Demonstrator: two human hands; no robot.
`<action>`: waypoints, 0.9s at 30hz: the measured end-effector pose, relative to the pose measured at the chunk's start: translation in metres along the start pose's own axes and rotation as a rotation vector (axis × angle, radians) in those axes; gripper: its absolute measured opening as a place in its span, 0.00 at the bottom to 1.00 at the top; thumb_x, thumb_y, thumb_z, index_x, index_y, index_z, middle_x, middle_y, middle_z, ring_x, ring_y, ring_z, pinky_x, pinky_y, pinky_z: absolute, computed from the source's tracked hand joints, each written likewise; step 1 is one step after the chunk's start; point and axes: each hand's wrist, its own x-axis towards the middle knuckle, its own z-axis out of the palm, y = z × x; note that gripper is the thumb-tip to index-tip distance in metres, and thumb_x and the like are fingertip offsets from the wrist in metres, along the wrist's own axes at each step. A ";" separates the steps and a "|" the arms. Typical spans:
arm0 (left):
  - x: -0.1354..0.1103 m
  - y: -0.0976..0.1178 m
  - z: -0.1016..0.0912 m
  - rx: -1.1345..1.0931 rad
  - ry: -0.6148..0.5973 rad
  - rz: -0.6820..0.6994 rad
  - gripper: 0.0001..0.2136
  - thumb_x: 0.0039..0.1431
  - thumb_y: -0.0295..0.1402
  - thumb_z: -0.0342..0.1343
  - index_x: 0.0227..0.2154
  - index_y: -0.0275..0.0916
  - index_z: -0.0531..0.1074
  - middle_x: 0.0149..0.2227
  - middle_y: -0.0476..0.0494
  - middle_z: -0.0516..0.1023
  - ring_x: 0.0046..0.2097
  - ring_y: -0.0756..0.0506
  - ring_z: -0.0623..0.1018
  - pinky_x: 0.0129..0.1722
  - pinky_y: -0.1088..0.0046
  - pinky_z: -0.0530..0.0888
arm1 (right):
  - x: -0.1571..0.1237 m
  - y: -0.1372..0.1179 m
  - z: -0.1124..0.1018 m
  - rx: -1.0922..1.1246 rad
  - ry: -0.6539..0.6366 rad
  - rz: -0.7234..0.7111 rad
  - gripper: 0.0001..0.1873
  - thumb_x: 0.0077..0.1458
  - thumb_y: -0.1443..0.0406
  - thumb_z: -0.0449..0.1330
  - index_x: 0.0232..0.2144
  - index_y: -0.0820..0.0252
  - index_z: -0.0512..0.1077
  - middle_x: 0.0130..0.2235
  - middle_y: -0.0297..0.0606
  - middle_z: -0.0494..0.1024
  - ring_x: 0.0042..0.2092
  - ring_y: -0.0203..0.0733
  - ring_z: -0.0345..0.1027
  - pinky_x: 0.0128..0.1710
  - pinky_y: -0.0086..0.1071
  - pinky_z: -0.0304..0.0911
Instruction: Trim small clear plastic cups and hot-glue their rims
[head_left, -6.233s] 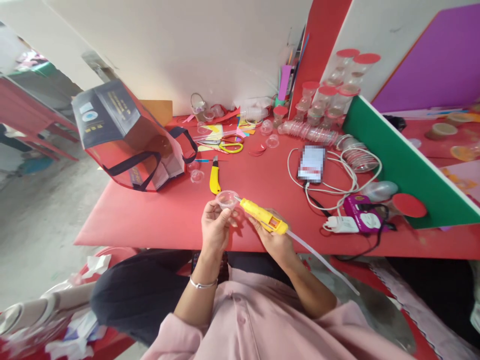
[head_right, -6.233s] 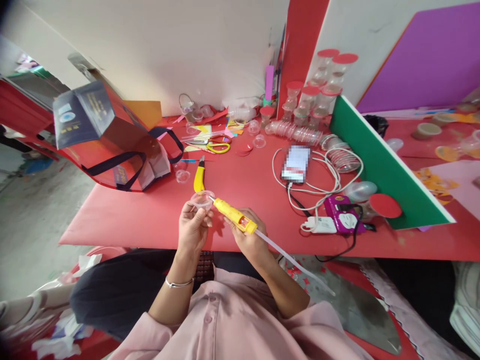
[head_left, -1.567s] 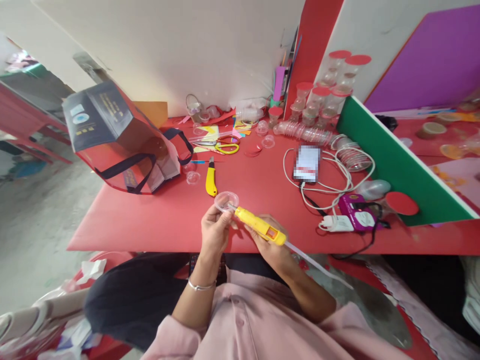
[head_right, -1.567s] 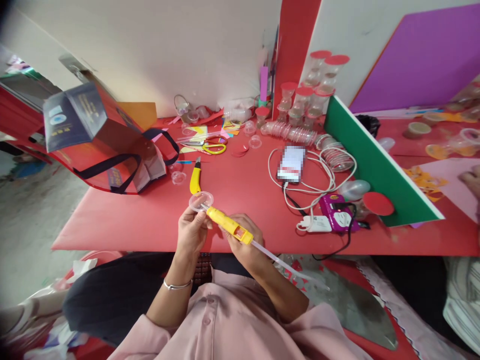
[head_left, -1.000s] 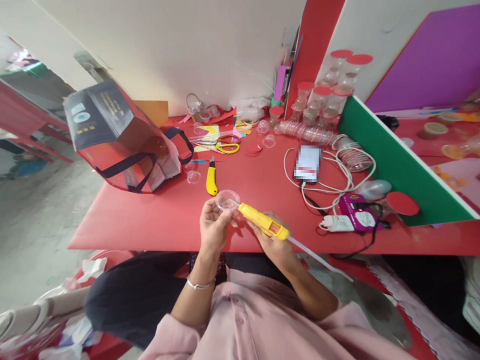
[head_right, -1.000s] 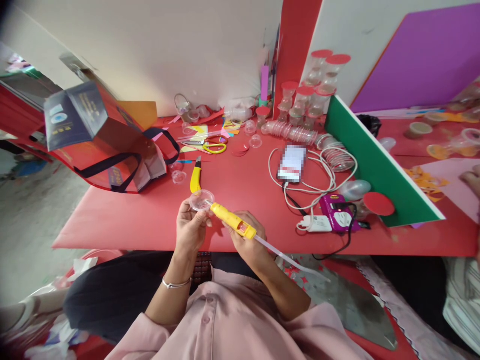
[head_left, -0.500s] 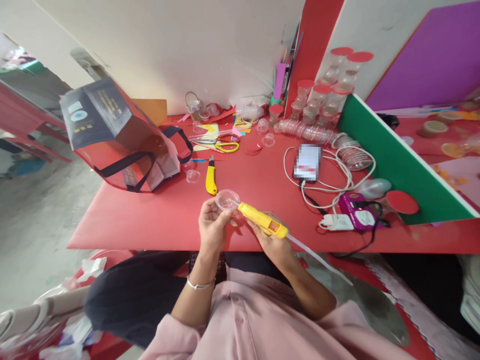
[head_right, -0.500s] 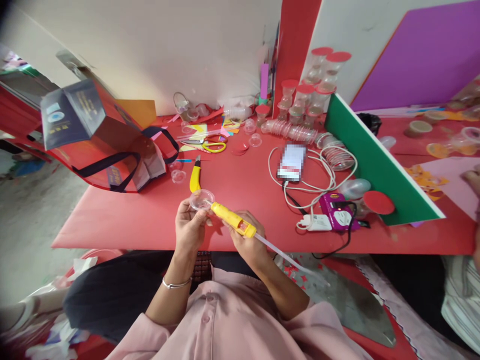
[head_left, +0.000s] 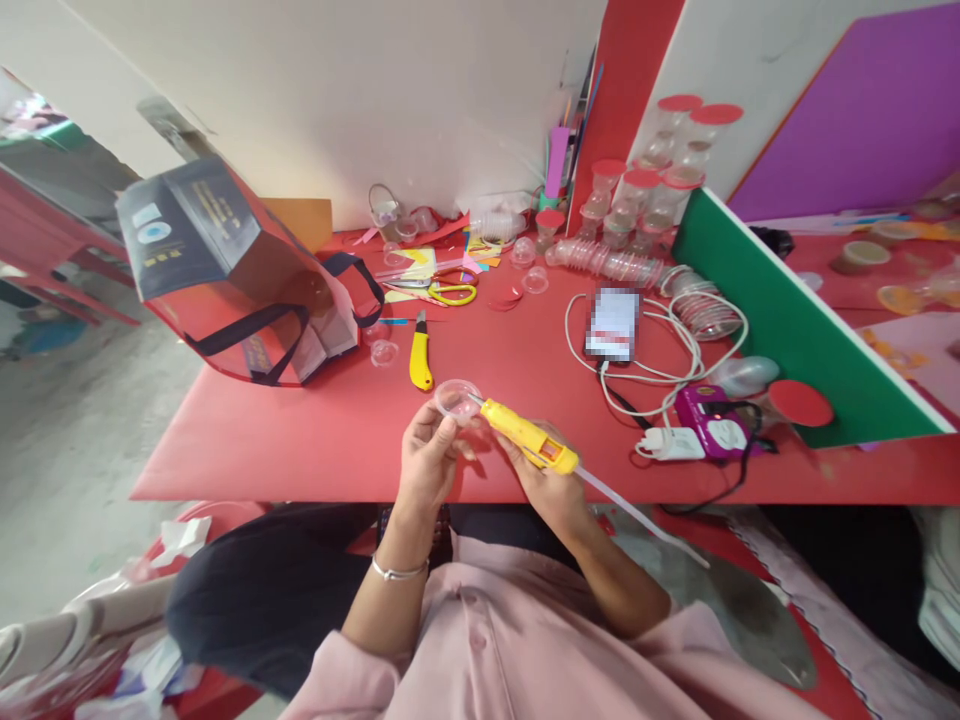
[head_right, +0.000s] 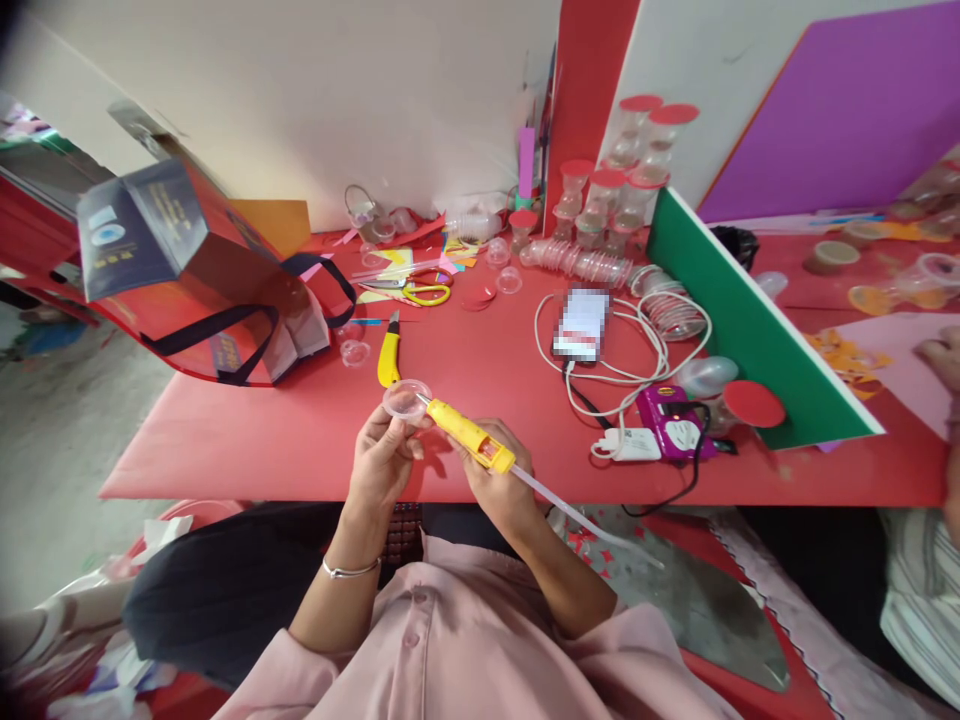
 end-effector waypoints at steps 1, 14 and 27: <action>0.000 0.000 0.000 0.007 -0.008 -0.002 0.21 0.51 0.38 0.74 0.47 0.36 0.79 0.44 0.37 0.84 0.38 0.44 0.85 0.20 0.82 0.78 | 0.000 -0.001 0.000 0.003 0.002 -0.002 0.04 0.62 0.67 0.66 0.39 0.57 0.74 0.36 0.39 0.80 0.37 0.42 0.77 0.40 0.34 0.74; 0.003 -0.009 0.005 0.048 0.138 0.102 0.25 0.44 0.34 0.77 0.47 0.38 0.79 0.36 0.45 0.83 0.30 0.48 0.83 0.22 0.78 0.80 | -0.001 -0.013 0.002 0.040 -0.024 -0.017 0.03 0.63 0.69 0.64 0.40 0.57 0.74 0.37 0.38 0.80 0.39 0.41 0.77 0.41 0.34 0.74; 0.002 -0.006 0.003 0.017 0.077 0.085 0.22 0.48 0.37 0.75 0.45 0.35 0.80 0.35 0.40 0.84 0.30 0.47 0.83 0.20 0.81 0.75 | 0.002 -0.009 -0.003 0.049 -0.029 -0.012 0.03 0.63 0.68 0.65 0.38 0.57 0.74 0.36 0.39 0.80 0.38 0.41 0.77 0.40 0.32 0.74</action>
